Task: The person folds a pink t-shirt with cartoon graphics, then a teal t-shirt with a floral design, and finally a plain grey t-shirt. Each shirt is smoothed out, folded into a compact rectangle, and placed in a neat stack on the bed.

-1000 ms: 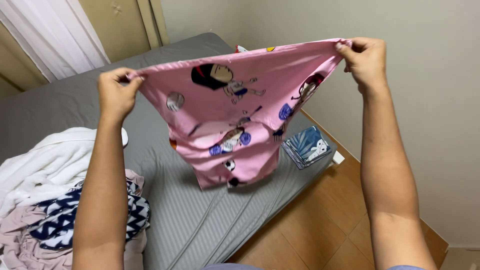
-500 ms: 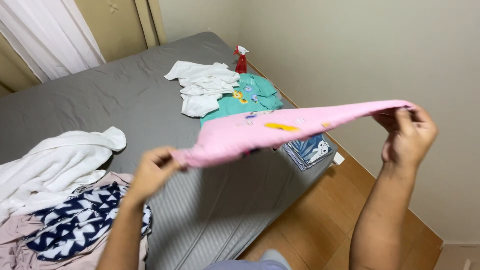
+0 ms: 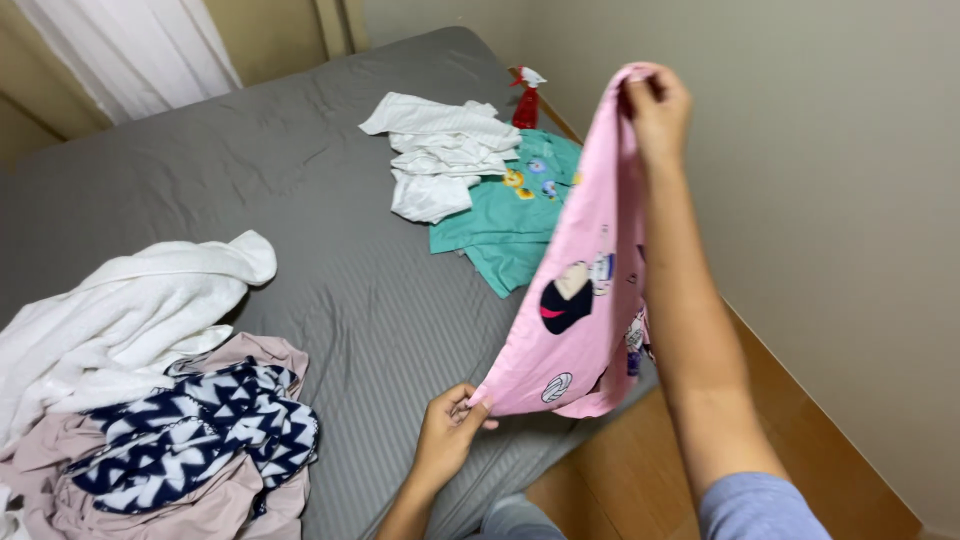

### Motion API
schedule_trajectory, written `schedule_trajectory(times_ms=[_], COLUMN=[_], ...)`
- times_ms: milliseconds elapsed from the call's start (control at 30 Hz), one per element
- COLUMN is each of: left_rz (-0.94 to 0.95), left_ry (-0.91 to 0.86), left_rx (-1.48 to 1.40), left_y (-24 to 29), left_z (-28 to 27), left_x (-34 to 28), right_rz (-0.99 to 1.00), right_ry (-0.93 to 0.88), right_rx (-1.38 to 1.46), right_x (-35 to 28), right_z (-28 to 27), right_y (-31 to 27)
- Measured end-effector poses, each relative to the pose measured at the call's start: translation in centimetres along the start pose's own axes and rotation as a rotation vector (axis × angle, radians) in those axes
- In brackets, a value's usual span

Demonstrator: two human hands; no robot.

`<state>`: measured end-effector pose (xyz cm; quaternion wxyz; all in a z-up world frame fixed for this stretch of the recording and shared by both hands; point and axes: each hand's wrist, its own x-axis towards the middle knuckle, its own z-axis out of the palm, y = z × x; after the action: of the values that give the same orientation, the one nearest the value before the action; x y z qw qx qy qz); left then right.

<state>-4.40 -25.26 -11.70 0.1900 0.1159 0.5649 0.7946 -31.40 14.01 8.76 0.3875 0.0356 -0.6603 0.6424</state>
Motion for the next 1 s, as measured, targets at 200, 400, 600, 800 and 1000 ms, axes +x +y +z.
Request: schedule_trajectory(times_ms=[200,400,600,800,1000], left_rz=[-0.063,-0.143,-0.419,-0.548,0.016], left_ry=[0.385,0.835,1.016,0.778,0.498], left_rx=[-0.025,-0.104,0.092,0.895,0.989], left_y=[-1.6,-13.5,-23.3,-23.2,-15.4], left_z=[-4.4,-15.4,-28.1,-31.8,-30.1], left_x=[-1.3,-7.7,-13.3,-15.4,-2.6], right_rz=[0.065,0.163,0.109,0.643,1.311], right_ry=[-0.224,-0.589,-0.757,-0.227,-0.206], right_rx=[0.204,0.102,-0.233,-0.345,-0.28], right_x=[-2.3,-20.4,-45.2,-65.7,-79.8], right_z=[22.0,40.6,33.8,15.3,9.7], right_y=[11.8,26.2,18.9,17.8,24.3])
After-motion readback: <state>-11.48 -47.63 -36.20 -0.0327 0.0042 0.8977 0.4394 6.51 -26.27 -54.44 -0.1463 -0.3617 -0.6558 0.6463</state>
